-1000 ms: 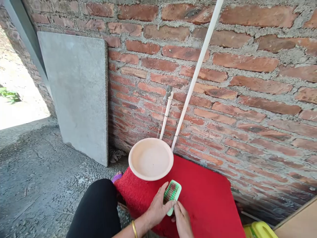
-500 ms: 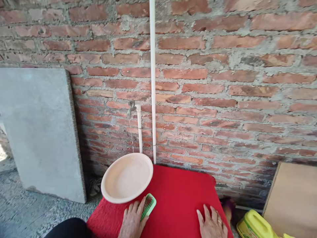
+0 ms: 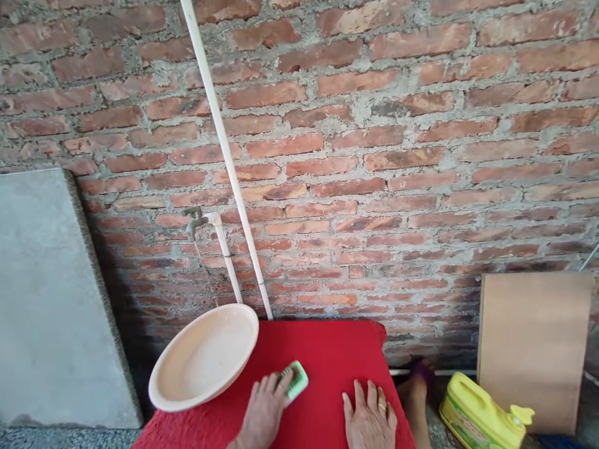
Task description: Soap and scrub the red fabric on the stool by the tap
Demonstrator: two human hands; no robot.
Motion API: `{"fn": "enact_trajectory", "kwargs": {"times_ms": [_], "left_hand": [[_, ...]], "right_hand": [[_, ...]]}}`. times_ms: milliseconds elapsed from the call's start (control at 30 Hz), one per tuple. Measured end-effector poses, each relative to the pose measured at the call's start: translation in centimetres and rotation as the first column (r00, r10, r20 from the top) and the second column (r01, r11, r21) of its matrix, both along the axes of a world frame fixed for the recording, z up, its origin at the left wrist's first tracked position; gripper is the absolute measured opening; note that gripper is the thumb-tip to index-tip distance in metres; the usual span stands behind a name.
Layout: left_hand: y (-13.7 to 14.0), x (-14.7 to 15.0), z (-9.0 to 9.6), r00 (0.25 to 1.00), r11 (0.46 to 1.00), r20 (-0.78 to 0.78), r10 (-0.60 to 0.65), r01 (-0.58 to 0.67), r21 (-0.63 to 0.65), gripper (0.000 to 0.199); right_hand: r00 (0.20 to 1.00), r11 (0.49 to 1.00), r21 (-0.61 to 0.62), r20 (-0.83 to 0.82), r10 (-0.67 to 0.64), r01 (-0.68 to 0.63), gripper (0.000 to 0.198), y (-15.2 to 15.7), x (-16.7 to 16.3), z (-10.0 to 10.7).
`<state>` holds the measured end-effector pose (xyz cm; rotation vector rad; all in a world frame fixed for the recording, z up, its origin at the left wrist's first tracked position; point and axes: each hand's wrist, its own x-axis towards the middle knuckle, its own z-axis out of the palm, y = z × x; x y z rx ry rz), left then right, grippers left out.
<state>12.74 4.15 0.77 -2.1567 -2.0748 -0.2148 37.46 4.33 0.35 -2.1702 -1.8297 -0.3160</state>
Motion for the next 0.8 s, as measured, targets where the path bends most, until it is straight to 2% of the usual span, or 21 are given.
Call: {"fn": "enact_trajectory", "kwargs": {"times_ms": [100,167,233,333,400,433,467,533,633,700,800], "left_hand": [[2.1,-1.9,4.1,0.990,0.989,-0.010,0.141,-0.141,0.035,0.052],[2.8,-0.7,5.5,0.986,0.986,0.007,0.168,-0.168,0.015,0.050],[2.7,1.9,5.4,0.993,0.992,0.003,0.122,-0.122,-0.025,0.048],[1.1,5.1,3.5,0.991,0.989,0.048,-0.127,0.130,-0.068,0.050],[-0.4,5.2,2.5,0.960,0.959,0.084,-0.266,0.273,-0.077,0.051],[-1.0,4.6,2.3,0.956,0.955,0.097,-0.276,0.284,-0.082,0.051],[-1.5,3.6,2.5,0.963,0.962,0.105,-0.248,0.257,-0.090,0.050],[-1.5,1.0,3.4,0.990,0.989,0.104,-0.097,0.108,-0.100,0.049],[0.6,-2.1,5.7,0.979,0.984,0.109,0.170,-0.163,-0.075,0.050],[2.9,-2.4,6.9,0.962,0.970,0.123,0.242,-0.236,-0.066,0.049],[5.8,0.0,7.6,0.959,0.968,0.138,0.249,-0.242,-0.063,0.048]], "right_hand": [[1.000,1.000,0.013,0.018,0.016,-0.016,0.053,-0.3,-0.2,0.5],[1.000,1.000,0.020,0.022,0.021,-0.021,0.053,-0.4,-0.1,0.6],[0.999,0.999,0.024,0.029,0.027,-0.028,0.053,-0.4,0.0,0.5],[0.998,0.999,0.019,0.045,0.036,-0.037,0.053,-0.4,0.2,0.3],[0.998,0.999,0.014,0.045,0.046,-0.046,0.053,-0.4,0.2,0.3],[0.998,0.999,0.015,0.045,0.050,-0.050,0.053,-0.4,0.2,0.3],[0.997,0.998,0.018,0.047,0.054,-0.054,0.053,-0.4,0.2,0.3],[0.997,0.998,0.024,0.060,0.054,-0.056,0.053,-0.4,0.1,0.4],[0.996,0.999,0.017,0.077,0.044,-0.045,0.053,-0.3,0.0,0.4],[0.996,0.999,0.011,0.080,0.038,-0.039,0.053,-0.2,0.0,0.2],[0.996,1.000,0.019,0.087,0.018,-0.020,0.053,0.1,0.1,-0.2]]}}
